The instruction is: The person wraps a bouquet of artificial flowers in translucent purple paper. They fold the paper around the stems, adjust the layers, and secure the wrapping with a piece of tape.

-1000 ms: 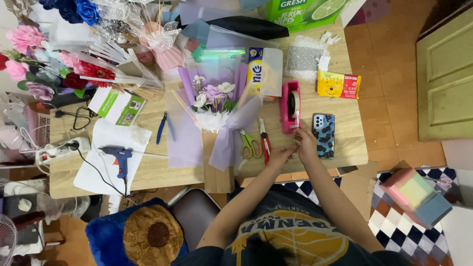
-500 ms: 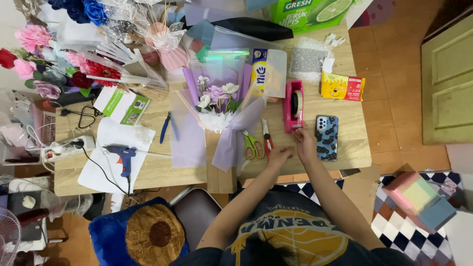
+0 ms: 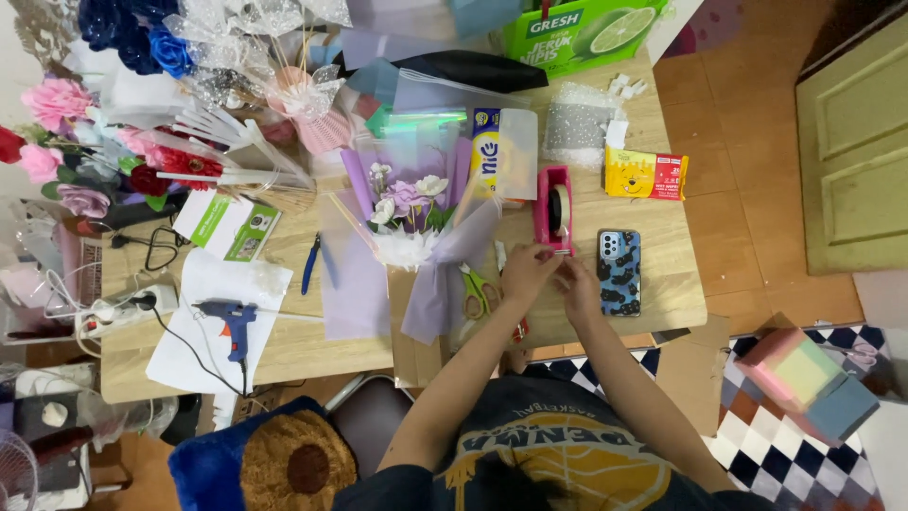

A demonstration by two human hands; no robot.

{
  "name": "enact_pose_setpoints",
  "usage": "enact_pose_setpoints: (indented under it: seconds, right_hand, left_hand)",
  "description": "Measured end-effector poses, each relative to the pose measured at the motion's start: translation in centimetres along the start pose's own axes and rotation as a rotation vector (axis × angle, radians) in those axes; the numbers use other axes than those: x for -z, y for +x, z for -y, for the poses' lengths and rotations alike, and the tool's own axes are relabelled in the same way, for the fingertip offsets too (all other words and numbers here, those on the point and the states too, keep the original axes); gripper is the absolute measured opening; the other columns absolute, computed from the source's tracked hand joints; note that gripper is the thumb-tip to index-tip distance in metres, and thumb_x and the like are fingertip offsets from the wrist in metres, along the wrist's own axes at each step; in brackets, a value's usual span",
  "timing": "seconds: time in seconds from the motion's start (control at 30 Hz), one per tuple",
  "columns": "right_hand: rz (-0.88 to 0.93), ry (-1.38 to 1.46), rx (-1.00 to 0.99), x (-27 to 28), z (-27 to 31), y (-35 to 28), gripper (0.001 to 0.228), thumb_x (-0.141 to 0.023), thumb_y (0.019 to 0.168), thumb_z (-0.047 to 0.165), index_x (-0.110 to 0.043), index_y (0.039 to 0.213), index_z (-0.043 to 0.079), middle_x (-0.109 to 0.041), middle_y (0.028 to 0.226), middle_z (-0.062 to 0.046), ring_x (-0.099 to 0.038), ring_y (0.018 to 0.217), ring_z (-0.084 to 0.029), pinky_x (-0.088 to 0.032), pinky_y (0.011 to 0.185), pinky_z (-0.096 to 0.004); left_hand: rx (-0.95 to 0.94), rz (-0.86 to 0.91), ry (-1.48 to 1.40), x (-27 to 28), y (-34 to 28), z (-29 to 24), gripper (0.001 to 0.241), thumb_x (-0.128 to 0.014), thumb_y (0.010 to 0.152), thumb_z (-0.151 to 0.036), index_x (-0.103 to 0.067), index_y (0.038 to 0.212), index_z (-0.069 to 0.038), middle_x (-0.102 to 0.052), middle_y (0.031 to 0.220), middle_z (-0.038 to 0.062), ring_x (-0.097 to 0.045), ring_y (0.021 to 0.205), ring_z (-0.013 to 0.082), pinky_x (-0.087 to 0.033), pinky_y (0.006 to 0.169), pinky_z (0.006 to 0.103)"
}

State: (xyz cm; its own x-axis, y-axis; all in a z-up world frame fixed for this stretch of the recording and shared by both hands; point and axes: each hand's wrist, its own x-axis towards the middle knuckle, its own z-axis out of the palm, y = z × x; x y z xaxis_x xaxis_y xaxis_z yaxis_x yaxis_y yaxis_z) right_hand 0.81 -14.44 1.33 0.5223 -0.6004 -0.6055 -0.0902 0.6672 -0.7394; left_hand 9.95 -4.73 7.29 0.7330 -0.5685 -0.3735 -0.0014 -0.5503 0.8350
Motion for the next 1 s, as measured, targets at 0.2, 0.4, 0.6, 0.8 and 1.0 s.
enact_pose_setpoints:
  seconds: [0.2, 0.4, 0.6, 0.8, 1.0]
  right_hand:
    - [0.019, 0.024, -0.043, 0.7, -0.9, 1.0, 0.011, -0.062, 0.102, 0.025, -0.064, 0.099, 0.014, -0.058, 0.099, -0.001, -0.057, 0.098, -0.020, -0.041, 0.091, -0.041]
    - [0.034, 0.072, -0.073, 0.0, -0.5, 0.3, 0.011, -0.066, 0.098, 0.025, -0.062, 0.096, 0.014, -0.059, 0.102, -0.003, -0.057, 0.100, -0.023, -0.040, 0.090, -0.043]
    - [0.028, -0.057, -0.078, 3.7, -7.3, 3.0, 0.017, -0.063, 0.102, 0.026, -0.067, 0.103, 0.010, -0.062, 0.090, -0.007, -0.060, 0.078, -0.021, -0.047, 0.072, -0.037]
    - [0.049, -0.267, 0.150, 1.2, 1.2, -4.1, 0.025, -0.081, 0.091, 0.016, -0.074, 0.113, 0.007, -0.071, 0.100, -0.010, -0.068, 0.094, -0.018, -0.052, 0.086, -0.028]
    - [0.151, -0.145, 0.189, -1.1, 1.9, -6.6, 0.021, -0.076, 0.092, 0.000, -0.075, 0.113, 0.001, -0.071, 0.091, -0.012, -0.072, 0.083, -0.019, -0.056, 0.083, -0.029]
  left_hand:
    - [0.040, -0.133, 0.022, -3.6, 3.7, 1.2, 0.031, -0.071, 0.088, -0.050, -0.080, 0.104, -0.025, -0.064, 0.106, 0.014, -0.068, 0.105, 0.0378, -0.051, 0.097, 0.0441]
    - [0.056, -0.201, -0.067, -4.3, 3.6, 1.9, 0.027, -0.078, 0.085, -0.045, -0.081, 0.100, -0.022, -0.064, 0.100, 0.010, -0.067, 0.098, 0.0343, -0.054, 0.090, 0.0398]
    - [-0.025, -0.170, -0.110, -4.1, 4.2, 3.0, 0.039, -0.077, 0.081, -0.056, -0.082, 0.098, -0.022, -0.071, 0.088, 0.012, -0.070, 0.095, 0.0383, -0.056, 0.090, 0.0441]
    - [-0.023, -0.153, -0.358, 0.5, -1.5, 0.1, 0.059, -0.066, 0.100, -0.055, -0.066, 0.116, 0.001, -0.066, 0.117, 0.027, -0.061, 0.121, 0.0421, -0.048, 0.104, 0.0500]
    - [-0.054, 0.075, -0.464, -0.2, -6.3, 5.6, 0.051, -0.090, 0.079, -0.036, -0.073, 0.126, -0.026, -0.072, 0.124, -0.002, -0.054, 0.086, 0.0075, -0.045, 0.081, 0.0201]
